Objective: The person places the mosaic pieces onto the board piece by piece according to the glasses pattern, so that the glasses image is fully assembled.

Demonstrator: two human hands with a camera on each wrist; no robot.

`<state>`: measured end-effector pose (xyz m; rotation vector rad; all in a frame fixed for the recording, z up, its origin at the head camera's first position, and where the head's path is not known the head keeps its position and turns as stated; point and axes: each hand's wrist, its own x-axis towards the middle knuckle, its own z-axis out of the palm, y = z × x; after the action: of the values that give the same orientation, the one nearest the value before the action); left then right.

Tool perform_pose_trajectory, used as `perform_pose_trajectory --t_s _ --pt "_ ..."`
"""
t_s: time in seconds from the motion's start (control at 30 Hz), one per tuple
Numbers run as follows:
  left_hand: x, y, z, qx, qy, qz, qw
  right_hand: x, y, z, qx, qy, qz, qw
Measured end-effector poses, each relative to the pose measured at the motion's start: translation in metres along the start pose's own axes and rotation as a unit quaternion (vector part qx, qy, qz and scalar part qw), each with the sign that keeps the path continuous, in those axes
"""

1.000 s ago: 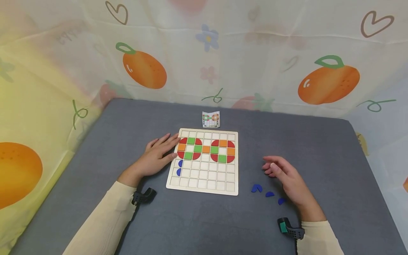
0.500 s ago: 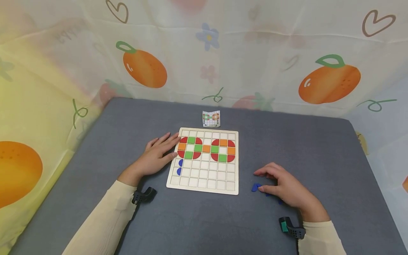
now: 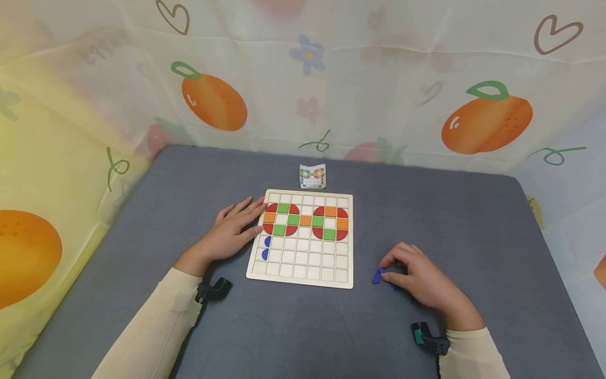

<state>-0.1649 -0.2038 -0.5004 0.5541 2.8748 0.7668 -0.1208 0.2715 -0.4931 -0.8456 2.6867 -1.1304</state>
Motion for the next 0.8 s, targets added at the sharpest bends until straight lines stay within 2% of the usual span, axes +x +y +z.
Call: perform_pose_trajectory --t_s 0.27,0.53,0.8 --pt "0.000 -0.001 0.001 -0.001 0.000 0.001 1.0000 0.003 -0.008 0.005 -0.015 0.020 0.003 0.9997" --pt "0.000 -0.003 0.002 0.000 0.002 0.004 1.0000 0.005 -0.013 0.009 -0.015 0.034 0.059 0.9976" --pt "0.000 -0.003 0.001 0.001 0.001 0.006 1.0000 0.007 -0.012 0.012 -0.043 0.066 0.049 0.9957"
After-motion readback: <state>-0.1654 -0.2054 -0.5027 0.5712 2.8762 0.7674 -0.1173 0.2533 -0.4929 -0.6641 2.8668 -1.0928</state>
